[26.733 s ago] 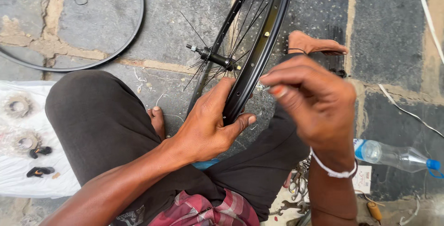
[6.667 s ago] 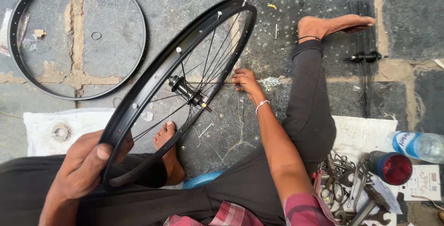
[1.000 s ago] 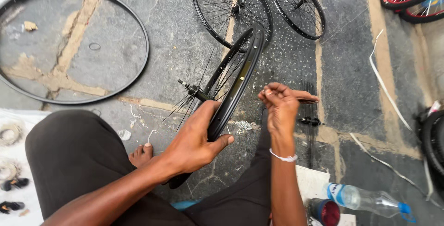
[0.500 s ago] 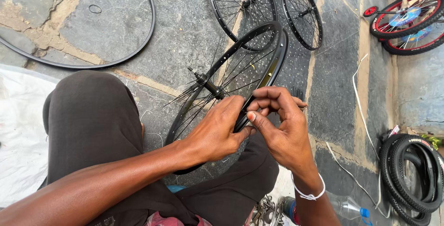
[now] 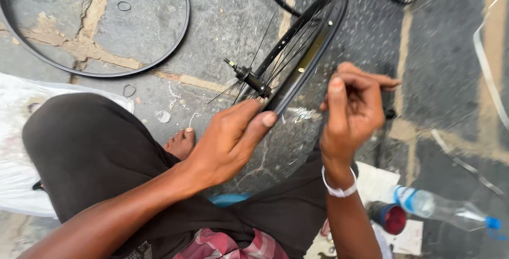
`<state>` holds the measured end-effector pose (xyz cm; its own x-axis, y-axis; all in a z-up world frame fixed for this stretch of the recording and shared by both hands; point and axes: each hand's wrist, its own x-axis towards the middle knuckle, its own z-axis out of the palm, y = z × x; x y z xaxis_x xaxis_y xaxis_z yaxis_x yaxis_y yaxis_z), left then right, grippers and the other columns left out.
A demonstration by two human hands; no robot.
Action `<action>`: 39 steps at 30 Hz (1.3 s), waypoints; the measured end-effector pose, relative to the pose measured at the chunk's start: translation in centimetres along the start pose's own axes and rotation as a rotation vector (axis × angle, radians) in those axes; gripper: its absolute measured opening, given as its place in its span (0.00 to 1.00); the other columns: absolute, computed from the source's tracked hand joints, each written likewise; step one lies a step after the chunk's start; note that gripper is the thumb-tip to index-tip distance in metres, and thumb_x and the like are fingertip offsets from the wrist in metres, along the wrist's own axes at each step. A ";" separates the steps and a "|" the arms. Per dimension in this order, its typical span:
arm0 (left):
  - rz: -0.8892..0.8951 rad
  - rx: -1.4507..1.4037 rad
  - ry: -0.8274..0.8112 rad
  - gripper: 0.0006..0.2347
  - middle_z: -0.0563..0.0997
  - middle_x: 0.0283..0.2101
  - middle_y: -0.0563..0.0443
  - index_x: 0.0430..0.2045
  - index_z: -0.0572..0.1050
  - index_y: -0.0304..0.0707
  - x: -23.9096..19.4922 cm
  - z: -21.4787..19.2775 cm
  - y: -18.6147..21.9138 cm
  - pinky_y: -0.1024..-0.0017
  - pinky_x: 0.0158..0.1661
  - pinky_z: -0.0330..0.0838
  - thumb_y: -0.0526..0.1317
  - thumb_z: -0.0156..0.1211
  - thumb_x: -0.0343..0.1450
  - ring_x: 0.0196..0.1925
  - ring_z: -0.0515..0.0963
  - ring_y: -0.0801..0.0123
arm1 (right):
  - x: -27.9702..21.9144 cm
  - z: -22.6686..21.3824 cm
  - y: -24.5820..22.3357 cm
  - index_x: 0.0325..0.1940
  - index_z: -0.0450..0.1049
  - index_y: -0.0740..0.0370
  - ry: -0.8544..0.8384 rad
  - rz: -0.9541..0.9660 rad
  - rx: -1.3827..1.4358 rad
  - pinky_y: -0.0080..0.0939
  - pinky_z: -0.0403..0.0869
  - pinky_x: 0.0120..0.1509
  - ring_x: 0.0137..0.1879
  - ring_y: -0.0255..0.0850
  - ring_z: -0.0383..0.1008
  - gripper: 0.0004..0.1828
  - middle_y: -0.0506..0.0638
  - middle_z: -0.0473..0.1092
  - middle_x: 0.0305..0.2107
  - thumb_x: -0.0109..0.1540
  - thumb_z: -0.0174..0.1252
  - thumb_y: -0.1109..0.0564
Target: The person is assembling a bicycle wheel by hand. They insert spokes into the hub and rim, then tighten the nipples to secure the spokes in place. The process is repeated for multiple spokes around the wheel.
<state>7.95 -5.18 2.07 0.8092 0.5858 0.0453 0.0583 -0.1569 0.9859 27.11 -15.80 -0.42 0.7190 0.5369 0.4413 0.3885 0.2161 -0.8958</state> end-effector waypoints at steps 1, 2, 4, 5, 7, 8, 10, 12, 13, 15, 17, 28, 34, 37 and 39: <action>-0.036 0.090 -0.007 0.11 0.70 0.24 0.47 0.32 0.73 0.31 -0.9 -0.6 -0.3 0.65 0.28 0.65 0.42 0.52 0.78 0.25 0.70 0.65 | -0.3 -0.4 4.6 0.49 0.71 0.66 0.076 0.075 0.062 0.30 0.70 0.36 0.34 0.30 0.67 0.04 0.47 0.71 0.34 0.72 0.59 0.63; -0.069 0.179 -0.022 0.12 0.69 0.23 0.49 0.29 0.73 0.31 -1.9 -1.3 -0.7 0.66 0.26 0.63 0.42 0.51 0.77 0.22 0.69 0.67 | -0.4 -0.6 9.6 0.48 0.71 0.65 0.157 0.150 0.121 0.31 0.70 0.34 0.33 0.30 0.67 0.04 0.47 0.69 0.32 0.72 0.60 0.63; 0.008 0.216 -0.042 0.15 0.66 0.25 0.48 0.26 0.70 0.30 -3.3 -3.0 -1.5 0.68 0.29 0.64 0.42 0.50 0.79 0.25 0.67 0.67 | -1.1 -0.6 19.8 0.42 0.72 0.62 0.344 0.361 0.138 0.30 0.71 0.25 0.29 0.29 0.69 0.03 0.45 0.69 0.31 0.65 0.60 0.64; 0.036 0.235 -0.040 0.15 0.66 0.26 0.48 0.28 0.71 0.30 -4.0 -3.7 -1.8 0.70 0.30 0.64 0.44 0.48 0.80 0.26 0.68 0.68 | -2.2 -0.9 24.3 0.42 0.72 0.60 0.339 0.477 0.065 0.29 0.71 0.23 0.28 0.29 0.69 0.04 0.45 0.70 0.30 0.64 0.59 0.65; 0.064 0.256 -0.058 0.18 0.68 0.28 0.49 0.32 0.73 0.30 -4.7 -5.4 -2.7 0.72 0.30 0.64 0.49 0.44 0.80 0.28 0.70 0.70 | -4.7 -0.6 31.9 0.41 0.72 0.62 0.280 0.796 0.004 0.31 0.72 0.22 0.26 0.31 0.69 0.06 0.48 0.71 0.28 0.61 0.54 0.67; 0.059 0.264 -0.068 0.21 0.70 0.29 0.49 0.34 0.75 0.29 -4.9 -6.0 -3.2 0.74 0.30 0.65 0.52 0.43 0.79 0.28 0.72 0.71 | -6.1 -0.2 34.7 0.41 0.73 0.63 0.195 0.952 0.009 0.33 0.70 0.21 0.25 0.33 0.69 0.08 0.50 0.71 0.28 0.61 0.51 0.69; -0.034 0.142 -0.051 0.23 0.75 0.30 0.48 0.35 0.76 0.28 -5.6 -6.8 -3.7 0.76 0.29 0.66 0.54 0.45 0.79 0.26 0.73 0.72 | -8.5 1.1 38.1 0.44 0.73 0.64 -0.039 1.158 0.121 0.35 0.72 0.23 0.26 0.34 0.72 0.08 0.50 0.72 0.29 0.61 0.54 0.67; -0.060 0.093 -0.027 0.24 0.78 0.30 0.47 0.36 0.76 0.25 -5.6 -7.2 -4.2 0.75 0.30 0.68 0.55 0.46 0.79 0.27 0.76 0.70 | -10.0 2.5 39.1 0.47 0.68 0.62 -0.170 1.248 0.277 0.39 0.76 0.25 0.25 0.39 0.74 0.17 0.54 0.78 0.33 0.56 0.54 0.73; -0.041 0.103 -0.015 0.25 0.78 0.30 0.46 0.37 0.75 0.24 -5.6 -7.5 -4.6 0.74 0.31 0.70 0.55 0.46 0.79 0.29 0.78 0.69 | -10.3 3.1 39.4 0.47 0.70 0.65 -0.201 1.248 0.290 0.38 0.75 0.25 0.25 0.39 0.74 0.15 0.53 0.77 0.32 0.57 0.55 0.72; -0.062 0.124 0.030 0.26 0.78 0.31 0.45 0.36 0.75 0.23 -6.1 -8.1 -4.8 0.71 0.34 0.72 0.57 0.47 0.79 0.33 0.79 0.65 | -10.9 4.4 39.6 0.47 0.73 0.69 -0.282 1.250 0.312 0.36 0.73 0.24 0.26 0.38 0.75 0.12 0.53 0.74 0.30 0.60 0.56 0.70; -0.133 0.141 0.080 0.27 0.77 0.33 0.42 0.32 0.76 0.25 -6.8 -9.0 -4.8 0.68 0.35 0.72 0.58 0.47 0.79 0.35 0.78 0.61 | -10.6 4.6 40.1 0.44 0.73 0.67 -0.246 1.239 0.329 0.37 0.73 0.22 0.25 0.38 0.76 0.11 0.52 0.75 0.28 0.58 0.56 0.71; -0.183 0.243 0.047 0.29 0.79 0.30 0.41 0.23 0.76 0.31 -7.3 -11.3 -5.7 0.65 0.36 0.79 0.62 0.45 0.77 0.34 0.82 0.60 | -6.4 2.7 38.6 0.40 0.77 0.61 -0.203 0.970 0.189 0.30 0.68 0.26 0.28 0.30 0.70 0.05 0.46 0.74 0.26 0.60 0.65 0.64; -0.180 0.174 0.029 0.29 0.79 0.29 0.41 0.22 0.77 0.31 -7.6 -11.0 -6.0 0.69 0.31 0.76 0.63 0.47 0.75 0.31 0.80 0.62 | -2.3 0.4 38.2 0.44 0.78 0.62 -0.374 0.877 0.117 0.32 0.73 0.41 0.35 0.32 0.73 0.10 0.45 0.78 0.33 0.59 0.64 0.65; -0.204 0.156 -0.011 0.29 0.79 0.31 0.41 0.23 0.78 0.30 -8.0 -11.6 -6.2 0.71 0.30 0.74 0.63 0.48 0.75 0.30 0.80 0.63 | -0.1 -0.8 39.2 0.45 0.76 0.65 -0.224 0.652 0.208 0.34 0.79 0.53 0.42 0.34 0.78 0.13 0.48 0.78 0.37 0.57 0.65 0.69; -0.179 0.128 -0.025 0.29 0.79 0.32 0.40 0.25 0.78 0.28 -7.9 -11.6 -6.2 0.70 0.30 0.73 0.61 0.49 0.75 0.31 0.79 0.63 | 0.7 -1.1 39.6 0.46 0.78 0.68 -0.256 0.599 0.117 0.36 0.77 0.50 0.41 0.36 0.75 0.12 0.51 0.77 0.37 0.58 0.65 0.70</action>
<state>-5.55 0.35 -2.51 0.7935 0.5937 -0.1339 0.2745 -0.1527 0.9494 43.60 -7.74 -35.54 0.6261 0.7654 -0.1489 -0.1115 -0.1011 -0.9886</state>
